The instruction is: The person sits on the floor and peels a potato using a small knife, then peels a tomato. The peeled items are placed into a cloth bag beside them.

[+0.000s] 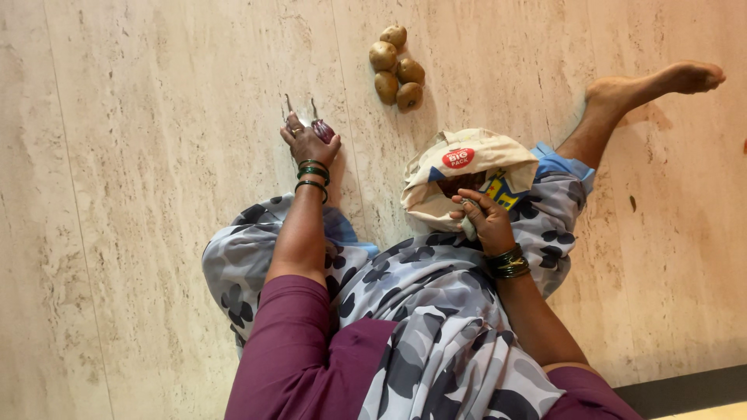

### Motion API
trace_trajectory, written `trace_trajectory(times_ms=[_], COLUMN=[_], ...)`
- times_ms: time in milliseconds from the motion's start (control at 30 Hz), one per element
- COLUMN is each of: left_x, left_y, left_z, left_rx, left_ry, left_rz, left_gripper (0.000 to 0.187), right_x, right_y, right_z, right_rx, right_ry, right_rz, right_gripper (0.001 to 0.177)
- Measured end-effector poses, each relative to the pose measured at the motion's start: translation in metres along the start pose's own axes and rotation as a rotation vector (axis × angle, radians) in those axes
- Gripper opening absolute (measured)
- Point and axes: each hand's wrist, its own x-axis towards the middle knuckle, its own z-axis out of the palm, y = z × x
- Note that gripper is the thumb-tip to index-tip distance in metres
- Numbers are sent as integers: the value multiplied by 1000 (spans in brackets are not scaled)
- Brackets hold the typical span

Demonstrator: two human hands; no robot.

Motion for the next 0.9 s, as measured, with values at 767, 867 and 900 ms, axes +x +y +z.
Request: trace_trajectory(times_ms=[767,867,900], left_x=[12,-15,-28], left_y=[-46,-53,-55], left_z=[-47,-78,-89], left_rx=[-104,-370,-442], left_ry=[94,117,134], left_rz=[81,123,155], left_gripper=[62,47,44], right_x=[45,55,60], right_y=[-1,-7,-6], right_z=[-49,-45,-42], right_rx=[-382,-792,-903], right_ry=[220,140,95], right_rz=[-251,-348,-380], right_gripper=[25,25,26])
